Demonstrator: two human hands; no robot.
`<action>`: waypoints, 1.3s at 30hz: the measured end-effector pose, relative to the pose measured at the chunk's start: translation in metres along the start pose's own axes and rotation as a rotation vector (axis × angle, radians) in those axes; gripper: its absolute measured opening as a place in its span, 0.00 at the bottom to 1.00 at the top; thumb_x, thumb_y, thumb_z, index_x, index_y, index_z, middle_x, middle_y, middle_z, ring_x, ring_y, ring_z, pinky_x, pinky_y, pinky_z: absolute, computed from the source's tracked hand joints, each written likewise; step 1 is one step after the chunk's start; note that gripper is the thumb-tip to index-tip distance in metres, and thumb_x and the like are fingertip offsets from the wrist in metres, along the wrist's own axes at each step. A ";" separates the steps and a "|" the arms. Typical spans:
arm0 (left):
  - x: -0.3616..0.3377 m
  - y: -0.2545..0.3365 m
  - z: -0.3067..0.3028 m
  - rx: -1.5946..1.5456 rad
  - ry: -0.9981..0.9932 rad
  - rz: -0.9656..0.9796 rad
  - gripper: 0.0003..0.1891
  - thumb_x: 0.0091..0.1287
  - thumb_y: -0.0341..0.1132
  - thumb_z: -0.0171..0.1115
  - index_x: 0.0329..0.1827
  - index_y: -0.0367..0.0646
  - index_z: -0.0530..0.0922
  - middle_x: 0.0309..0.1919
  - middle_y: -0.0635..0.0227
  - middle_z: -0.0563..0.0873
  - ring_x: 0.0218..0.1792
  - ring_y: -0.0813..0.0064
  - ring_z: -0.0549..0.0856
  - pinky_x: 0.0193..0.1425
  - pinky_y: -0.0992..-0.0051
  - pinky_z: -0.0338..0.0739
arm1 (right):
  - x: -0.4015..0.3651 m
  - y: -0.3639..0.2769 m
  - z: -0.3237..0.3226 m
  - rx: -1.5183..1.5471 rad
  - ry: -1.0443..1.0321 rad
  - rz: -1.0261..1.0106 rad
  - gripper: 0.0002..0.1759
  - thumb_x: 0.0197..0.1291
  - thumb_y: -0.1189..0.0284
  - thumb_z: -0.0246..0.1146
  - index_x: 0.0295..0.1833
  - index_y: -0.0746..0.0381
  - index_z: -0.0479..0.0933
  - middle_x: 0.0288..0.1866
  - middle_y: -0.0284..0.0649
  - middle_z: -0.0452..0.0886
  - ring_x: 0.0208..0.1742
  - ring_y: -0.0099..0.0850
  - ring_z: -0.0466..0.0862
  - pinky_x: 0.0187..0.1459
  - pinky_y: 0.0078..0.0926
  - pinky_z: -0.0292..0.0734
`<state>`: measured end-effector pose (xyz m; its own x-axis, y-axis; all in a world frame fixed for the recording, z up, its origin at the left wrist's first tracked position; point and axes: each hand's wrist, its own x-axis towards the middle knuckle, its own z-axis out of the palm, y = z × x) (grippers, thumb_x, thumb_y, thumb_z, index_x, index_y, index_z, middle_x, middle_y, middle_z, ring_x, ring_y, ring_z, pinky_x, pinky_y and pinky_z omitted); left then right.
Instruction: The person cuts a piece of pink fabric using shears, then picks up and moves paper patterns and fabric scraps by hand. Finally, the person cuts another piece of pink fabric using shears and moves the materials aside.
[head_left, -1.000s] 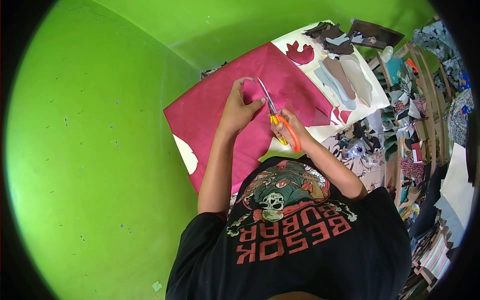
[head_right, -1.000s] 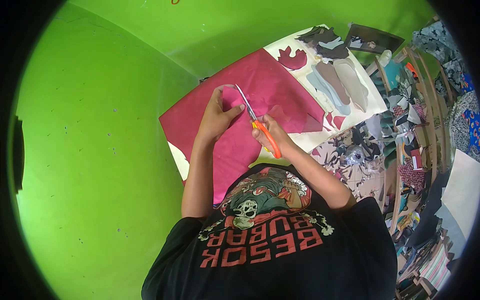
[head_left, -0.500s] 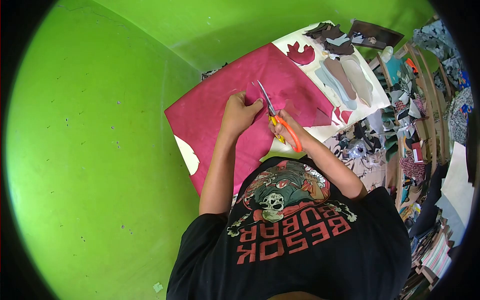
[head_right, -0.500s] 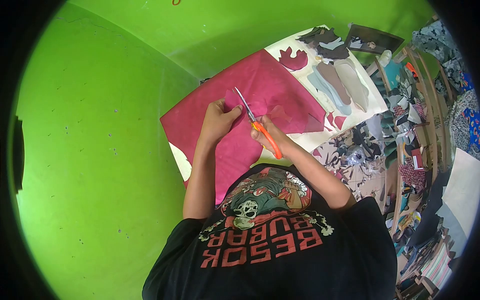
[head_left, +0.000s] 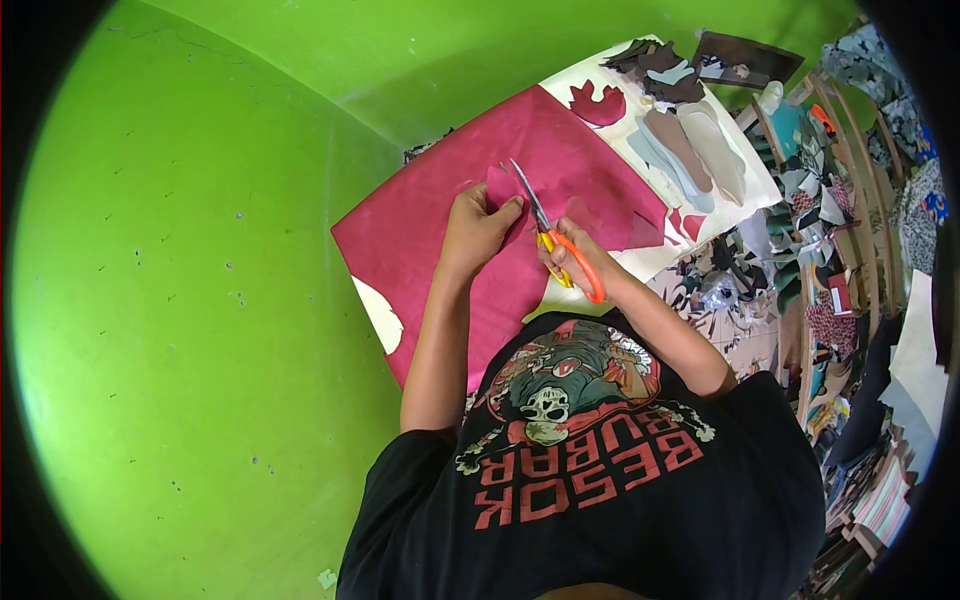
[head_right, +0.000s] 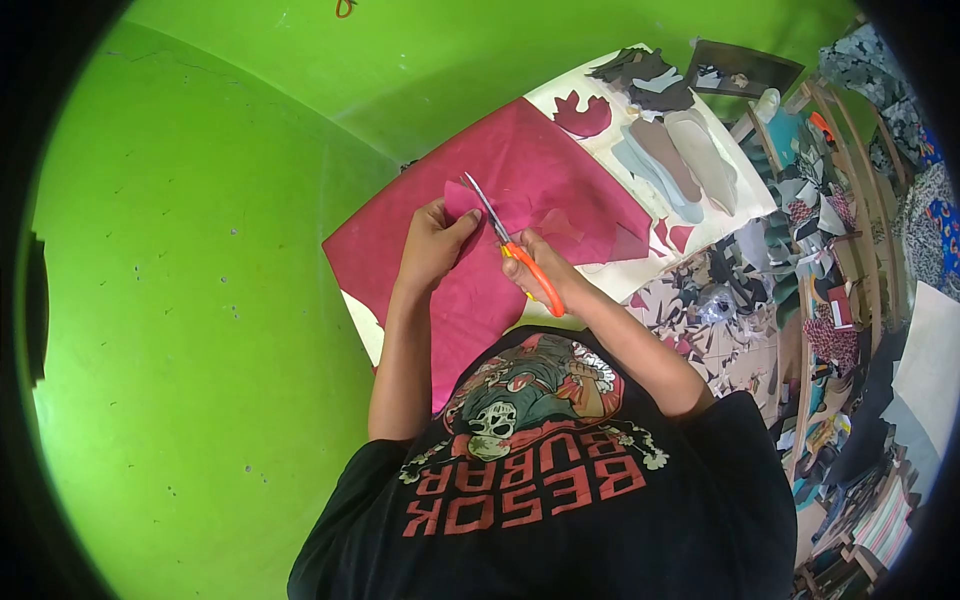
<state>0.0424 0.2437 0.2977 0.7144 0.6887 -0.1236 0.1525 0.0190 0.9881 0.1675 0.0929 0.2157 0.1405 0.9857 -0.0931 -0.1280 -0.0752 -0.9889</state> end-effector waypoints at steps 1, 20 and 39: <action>0.000 -0.001 0.002 0.000 -0.001 -0.002 0.04 0.70 0.28 0.66 0.39 0.36 0.84 0.27 0.77 0.84 0.26 0.89 0.78 0.29 0.80 0.71 | 0.000 0.002 -0.001 0.004 0.010 -0.007 0.50 0.51 0.23 0.61 0.50 0.62 0.65 0.33 0.31 0.68 0.32 0.18 0.70 0.32 0.22 0.70; 0.002 -0.002 0.001 0.161 0.010 -0.084 0.08 0.62 0.29 0.71 0.30 0.35 0.81 0.21 0.74 0.82 0.22 0.87 0.77 0.24 0.77 0.68 | -0.001 0.007 -0.004 0.030 -0.054 -0.005 0.50 0.47 0.20 0.56 0.45 0.58 0.58 0.38 0.35 0.69 0.38 0.22 0.70 0.41 0.23 0.71; 0.004 -0.012 -0.002 0.061 0.002 -0.052 0.05 0.67 0.30 0.67 0.37 0.35 0.83 0.23 0.75 0.83 0.21 0.88 0.76 0.22 0.79 0.68 | -0.002 0.010 -0.011 -0.038 -0.066 0.088 0.53 0.61 0.31 0.63 0.68 0.69 0.63 0.54 0.44 0.75 0.58 0.31 0.76 0.61 0.33 0.74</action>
<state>0.0423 0.2476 0.2858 0.7033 0.6891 -0.1746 0.2310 0.0107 0.9729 0.1764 0.0888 0.2045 0.0650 0.9827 -0.1732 -0.0999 -0.1663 -0.9810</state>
